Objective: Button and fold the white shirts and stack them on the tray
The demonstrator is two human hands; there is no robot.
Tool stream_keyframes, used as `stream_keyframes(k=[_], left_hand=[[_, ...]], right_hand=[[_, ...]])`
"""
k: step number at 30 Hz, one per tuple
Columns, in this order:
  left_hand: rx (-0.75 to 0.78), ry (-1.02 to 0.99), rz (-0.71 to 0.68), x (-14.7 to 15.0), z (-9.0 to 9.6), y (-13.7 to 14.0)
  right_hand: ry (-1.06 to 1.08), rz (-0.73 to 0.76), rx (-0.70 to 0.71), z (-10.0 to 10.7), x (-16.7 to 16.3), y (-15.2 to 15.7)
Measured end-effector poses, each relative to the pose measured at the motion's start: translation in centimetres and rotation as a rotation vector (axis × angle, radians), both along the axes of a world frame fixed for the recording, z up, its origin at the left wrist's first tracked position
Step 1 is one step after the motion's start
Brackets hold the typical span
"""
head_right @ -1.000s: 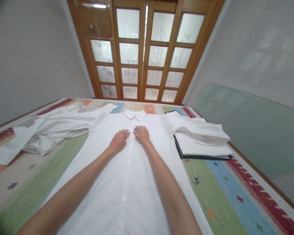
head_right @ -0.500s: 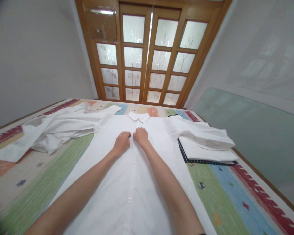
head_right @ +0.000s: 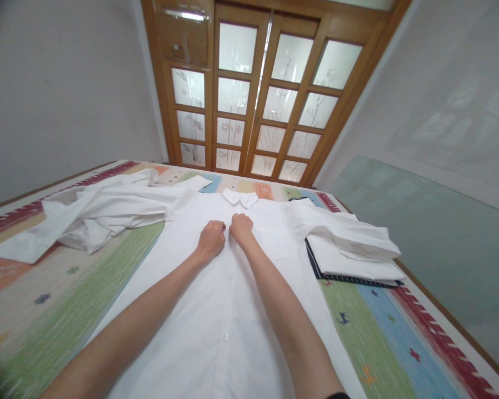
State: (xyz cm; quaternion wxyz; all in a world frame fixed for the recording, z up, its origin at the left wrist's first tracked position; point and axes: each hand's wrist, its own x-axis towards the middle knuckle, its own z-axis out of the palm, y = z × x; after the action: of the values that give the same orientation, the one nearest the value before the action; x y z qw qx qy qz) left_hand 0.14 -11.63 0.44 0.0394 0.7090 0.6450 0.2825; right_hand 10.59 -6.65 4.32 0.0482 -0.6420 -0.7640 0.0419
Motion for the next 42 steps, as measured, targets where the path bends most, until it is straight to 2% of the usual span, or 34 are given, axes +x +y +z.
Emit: stream_keyframes(k=[5,11,15,18,21,30,35,38,42], left_hand=[[0.008,-0.051,0.030,0.0,-0.2,0.0],[-0.005,-0.040,-0.009,-0.1,-0.5,0.2],[-0.002,0.019,-0.116,-0.1,-0.8,0.3],[0.014,0.111,-0.225,-0.2,-1.0,0.5],[-0.002,0.154,-0.269,-0.2,-1.0,0.5],[-0.035,0.200,-0.268,-0.3,-1.0,0.6],[-0.001,0.130,-0.248,-0.3,-0.9,0.7],[0.008,0.096,-0.229,-0.3,-0.6,0.6],[-0.002,0.099,-0.228,-0.3,-0.4,0.5]], right_hand=[[-0.065,-0.049,0.052,0.1,-0.8,-0.2],[0.050,-0.084,0.033,-0.9,1.5,1.1],[0.129,-0.041,0.006,-1.5,2.8,1.3],[0.168,-0.025,0.050,-1.8,3.2,1.2],[0.193,-0.012,0.074,-2.0,3.3,1.0],[0.185,0.012,0.066,-2.1,3.0,0.9],[0.181,0.046,0.054,-2.0,3.0,0.9],[0.187,0.109,0.095,-2.5,3.5,0.8],[0.190,0.202,0.233,-3.7,4.6,0.4]])
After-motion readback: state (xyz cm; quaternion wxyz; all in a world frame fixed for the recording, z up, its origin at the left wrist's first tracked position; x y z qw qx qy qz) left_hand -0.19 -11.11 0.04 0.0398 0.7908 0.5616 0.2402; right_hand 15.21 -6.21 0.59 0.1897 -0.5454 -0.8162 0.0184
